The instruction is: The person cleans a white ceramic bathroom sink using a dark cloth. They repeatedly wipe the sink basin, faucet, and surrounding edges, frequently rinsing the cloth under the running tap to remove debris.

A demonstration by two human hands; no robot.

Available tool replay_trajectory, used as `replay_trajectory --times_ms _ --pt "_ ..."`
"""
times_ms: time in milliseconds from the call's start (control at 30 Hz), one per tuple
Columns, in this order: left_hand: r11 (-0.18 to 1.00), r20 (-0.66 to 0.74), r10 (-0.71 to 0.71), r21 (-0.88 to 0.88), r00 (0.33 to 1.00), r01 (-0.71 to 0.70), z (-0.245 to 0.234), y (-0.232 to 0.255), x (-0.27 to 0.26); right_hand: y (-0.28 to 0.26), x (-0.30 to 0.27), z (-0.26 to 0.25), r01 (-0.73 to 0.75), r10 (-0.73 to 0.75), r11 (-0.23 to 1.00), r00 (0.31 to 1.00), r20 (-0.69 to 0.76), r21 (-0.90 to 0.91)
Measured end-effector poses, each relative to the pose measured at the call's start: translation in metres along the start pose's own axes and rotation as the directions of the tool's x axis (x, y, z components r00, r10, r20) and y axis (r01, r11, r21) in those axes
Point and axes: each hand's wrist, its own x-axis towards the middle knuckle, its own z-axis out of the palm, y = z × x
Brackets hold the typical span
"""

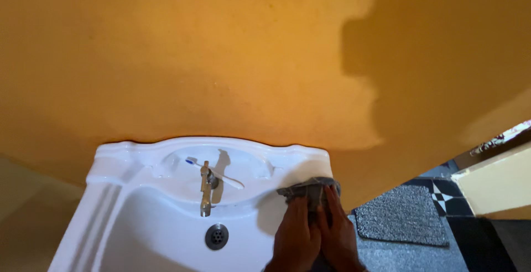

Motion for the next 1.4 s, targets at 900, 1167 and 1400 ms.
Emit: replay_trajectory --times_ms 900,1167,1400 --pt "0.968 0.041 0.250 0.006 0.967 -0.251 -0.021 0.027 0.035 -0.004 0.000 -0.004 -0.386 0.384 0.923 0.921 0.067 0.006" --pt "0.886 0.245 0.437 0.050 0.866 -0.461 0.027 0.002 -0.004 0.124 -0.031 0.032 -0.305 0.300 0.950 0.951 0.068 0.071" --pt "0.876 0.114 0.435 0.174 0.893 -0.449 0.072 -0.049 -0.043 0.145 -0.062 -0.013 -0.317 0.346 0.931 0.925 0.159 -0.182"
